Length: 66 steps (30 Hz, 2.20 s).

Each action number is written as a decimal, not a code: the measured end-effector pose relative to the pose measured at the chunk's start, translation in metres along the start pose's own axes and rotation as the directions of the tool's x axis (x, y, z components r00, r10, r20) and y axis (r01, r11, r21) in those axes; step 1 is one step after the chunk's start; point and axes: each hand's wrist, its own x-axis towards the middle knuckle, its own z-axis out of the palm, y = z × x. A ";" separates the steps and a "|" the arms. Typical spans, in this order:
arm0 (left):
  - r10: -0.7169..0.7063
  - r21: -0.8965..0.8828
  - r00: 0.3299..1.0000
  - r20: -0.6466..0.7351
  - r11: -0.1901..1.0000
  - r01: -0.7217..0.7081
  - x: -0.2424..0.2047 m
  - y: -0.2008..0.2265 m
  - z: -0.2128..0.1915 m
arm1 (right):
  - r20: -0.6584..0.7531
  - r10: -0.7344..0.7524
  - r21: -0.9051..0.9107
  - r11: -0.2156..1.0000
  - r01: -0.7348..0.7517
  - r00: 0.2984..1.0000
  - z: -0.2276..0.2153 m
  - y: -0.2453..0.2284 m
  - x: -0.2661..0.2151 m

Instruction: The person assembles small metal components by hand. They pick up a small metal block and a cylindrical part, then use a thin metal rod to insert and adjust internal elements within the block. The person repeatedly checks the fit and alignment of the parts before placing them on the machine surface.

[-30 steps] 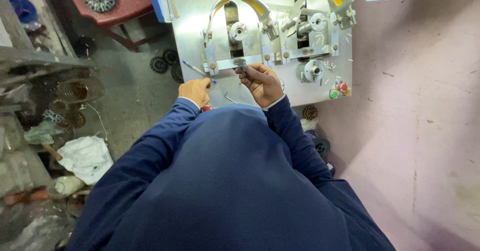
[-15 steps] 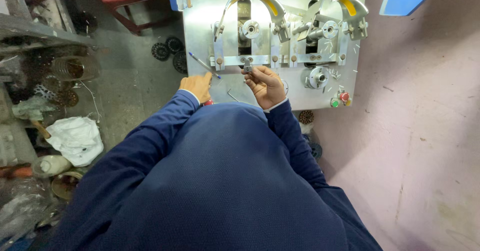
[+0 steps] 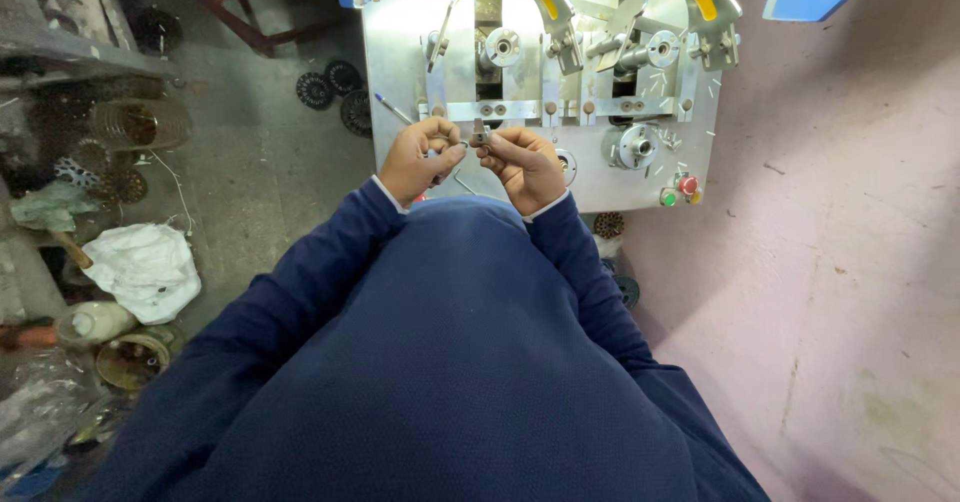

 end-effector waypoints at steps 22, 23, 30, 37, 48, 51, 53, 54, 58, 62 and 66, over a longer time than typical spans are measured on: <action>-0.053 0.039 0.996 -0.067 0.998 0.056 0.002 0.028 0.021 | -0.010 -0.024 -0.036 0.999 0.024 1.000 0.010 -0.002 -0.002; -0.058 0.026 0.996 -0.074 0.998 0.061 0.002 0.028 0.022 | -0.011 -0.029 -0.041 0.999 0.028 1.000 0.010 -0.001 -0.003; -0.074 0.043 0.992 -0.101 0.996 0.078 0.002 0.027 0.023 | -0.006 -0.056 -0.066 0.996 0.055 0.998 0.011 0.000 -0.003; -0.240 -0.065 0.960 -0.146 0.970 0.233 0.002 0.035 0.029 | 0.000 -0.115 -0.100 0.988 0.115 0.993 0.018 0.003 -0.003; -0.005 -0.200 0.999 0.050 0.980 0.015 0.005 0.034 0.036 | -0.044 -0.384 -0.137 0.917 0.375 0.922 0.028 -0.002 -0.009; 0.058 -0.022 0.997 0.043 0.998 -0.057 0.000 0.048 0.040 | -0.021 -0.410 -0.123 0.906 0.404 0.912 0.030 -0.004 -0.011; 0.111 0.158 0.992 0.052 0.980 -0.118 -0.006 0.060 0.044 | -0.024 -0.416 -0.106 0.905 0.412 0.909 0.031 -0.004 -0.012; 0.137 0.245 0.989 0.059 0.958 -0.147 -0.010 0.066 0.046 | -0.025 -0.419 -0.098 0.904 0.415 0.907 0.031 -0.004 -0.012; 0.216 0.388 0.975 0.053 0.895 -0.220 -0.019 0.085 0.055 | 0.011 -0.432 -0.121 0.895 0.430 0.902 0.029 -0.003 -0.014; 0.163 0.399 0.986 0.045 0.902 -0.167 -0.022 0.094 0.059 | 0.068 -0.492 -0.252 0.834 0.492 0.868 0.029 -0.001 -0.015; 0.089 0.315 0.992 0.094 0.942 -0.115 -0.021 0.092 0.050 | 0.095 -0.496 -0.416 0.768 0.487 0.863 0.035 -0.007 -0.021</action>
